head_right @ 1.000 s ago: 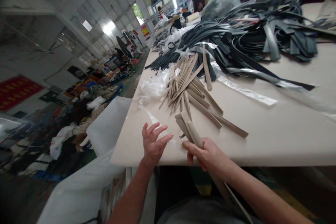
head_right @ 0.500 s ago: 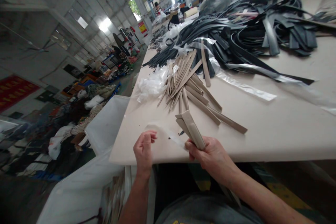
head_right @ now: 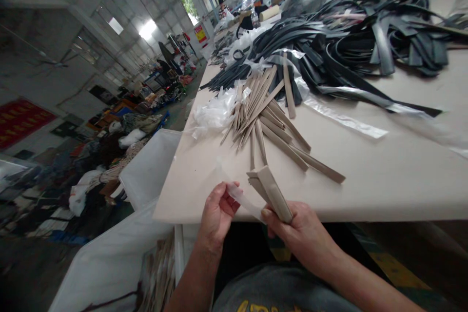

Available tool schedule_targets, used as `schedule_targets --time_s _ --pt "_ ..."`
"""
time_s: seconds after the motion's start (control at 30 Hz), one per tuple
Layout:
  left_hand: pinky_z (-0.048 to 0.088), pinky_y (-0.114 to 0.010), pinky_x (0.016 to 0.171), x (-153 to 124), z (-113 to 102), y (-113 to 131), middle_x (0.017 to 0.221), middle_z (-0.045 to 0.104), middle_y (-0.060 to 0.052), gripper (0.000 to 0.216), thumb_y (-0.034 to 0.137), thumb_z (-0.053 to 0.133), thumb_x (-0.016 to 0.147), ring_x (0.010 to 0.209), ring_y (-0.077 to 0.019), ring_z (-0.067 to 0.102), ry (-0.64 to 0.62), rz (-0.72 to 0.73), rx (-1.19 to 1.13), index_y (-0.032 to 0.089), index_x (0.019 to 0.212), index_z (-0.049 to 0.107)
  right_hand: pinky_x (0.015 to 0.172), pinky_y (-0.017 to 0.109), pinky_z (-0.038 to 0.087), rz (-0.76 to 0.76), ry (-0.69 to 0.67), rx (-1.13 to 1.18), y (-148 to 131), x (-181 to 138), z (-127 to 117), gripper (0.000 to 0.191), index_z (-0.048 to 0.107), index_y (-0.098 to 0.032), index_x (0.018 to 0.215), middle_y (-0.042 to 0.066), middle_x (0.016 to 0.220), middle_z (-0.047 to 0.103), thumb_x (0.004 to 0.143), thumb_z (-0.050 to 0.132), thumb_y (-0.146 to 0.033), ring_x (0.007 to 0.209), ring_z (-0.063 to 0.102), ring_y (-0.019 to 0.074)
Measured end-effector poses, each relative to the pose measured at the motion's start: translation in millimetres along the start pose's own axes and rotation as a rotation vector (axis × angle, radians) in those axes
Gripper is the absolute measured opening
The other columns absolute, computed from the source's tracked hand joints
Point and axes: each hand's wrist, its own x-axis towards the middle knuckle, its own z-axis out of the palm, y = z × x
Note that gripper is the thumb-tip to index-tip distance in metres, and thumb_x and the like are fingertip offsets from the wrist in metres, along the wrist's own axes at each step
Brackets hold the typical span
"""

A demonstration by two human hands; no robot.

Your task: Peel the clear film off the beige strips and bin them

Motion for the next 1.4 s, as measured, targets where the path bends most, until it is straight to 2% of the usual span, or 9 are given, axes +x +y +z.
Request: schedule_targets --time_s 0.13,0.33,0.4,0.53,0.63,0.8,0.97,1.17,1.4 --pt "0.051 -0.024 0.075 -9 11 1 0.082 0.073 -0.003 0.014 0.025 0.076 0.070 0.075 -0.0121 0.066 -0.036 0.140 -0.078 0.016 0.072 0.065 0.035 0.019 0.025 0.167 -0.147 0.294 5 6 5 0.039 0.051 -0.019 0.060 -0.003 0.046 0.048 0.078 0.055 -0.054 0.037 0.036 0.0075" --pt "0.043 -0.018 0.056 -18 25 -3 0.053 0.055 0.006 0.019 0.032 0.072 0.076 0.051 -0.0060 0.051 -0.118 0.303 0.035 0.017 0.068 0.062 0.034 0.019 0.022 0.219 -0.301 0.412 2 10 26 0.042 0.056 -0.016 0.065 -0.003 0.044 0.047 0.074 0.055 -0.057 0.033 0.031 0.0056" --pt "0.040 -0.017 0.051 -16 23 -2 0.048 0.052 0.007 0.022 0.036 0.074 0.074 0.046 -0.0051 0.046 -0.087 0.334 0.145 0.017 0.069 0.064 0.033 0.019 0.021 0.204 -0.267 0.404 2 11 24 0.047 0.058 -0.015 0.068 -0.001 0.050 0.053 0.074 0.055 -0.062 0.033 0.031 0.0050" --pt "0.035 -0.017 0.045 -13 14 1 0.050 0.053 0.006 0.027 0.041 0.075 0.071 0.044 -0.0055 0.045 -0.040 0.363 0.430 0.015 0.074 0.068 0.035 0.020 0.026 0.136 -0.096 0.349 -9 17 7 0.049 0.063 -0.016 0.084 0.001 0.067 0.059 0.075 0.056 -0.063 0.037 0.038 0.0054" --pt "0.035 -0.017 0.045 -17 13 -1 0.052 0.054 0.005 0.026 0.041 0.074 0.072 0.046 -0.0056 0.044 -0.064 0.355 0.547 0.015 0.074 0.069 0.035 0.021 0.030 0.026 -0.016 0.230 -20 26 -1 0.045 0.065 -0.016 0.080 0.000 0.064 0.056 0.076 0.057 -0.060 0.038 0.037 0.0062" --pt "0.041 -0.019 0.050 -24 19 -6 0.058 0.060 0.003 0.027 0.039 0.076 0.069 0.051 -0.0079 0.051 -0.151 0.248 0.507 0.016 0.079 0.066 0.036 0.021 0.031 -0.070 0.065 0.108 -33 41 -2 0.035 0.063 -0.017 0.074 -0.005 0.050 0.046 0.076 0.055 -0.052 0.038 0.035 0.0079" --pt "0.043 -0.021 0.056 -20 14 -7 0.063 0.060 0.003 0.026 0.035 0.078 0.065 0.056 -0.0082 0.051 -0.250 0.073 0.500 0.016 0.075 0.063 0.052 0.023 0.038 -0.191 0.119 -0.081 -43 40 -4 0.022 0.064 -0.018 0.064 -0.002 0.056 0.057 0.074 0.058 -0.038 0.055 0.051 0.0126" --pt "0.038 -0.021 0.061 -19 1 -16 0.066 0.059 0.002 0.024 0.032 0.077 0.066 0.062 -0.0087 0.049 -0.410 -0.053 0.580 0.014 0.074 0.064 0.052 0.024 0.035 -0.262 0.159 -0.235 -45 39 -5 0.021 0.064 -0.020 0.064 -0.003 0.055 0.058 0.077 0.056 -0.034 0.052 0.051 0.0128" --pt "0.040 -0.022 0.059 -23 -2 -22 0.065 0.061 0.000 0.033 0.035 0.082 0.060 0.056 -0.0079 0.049 -0.421 -0.248 0.540 0.012 0.078 0.067 0.053 0.024 0.037 -0.257 0.160 -0.269 -42 44 -6 0.023 0.064 -0.021 0.067 -0.002 0.057 0.061 0.079 0.053 -0.036 0.054 0.054 0.0135"
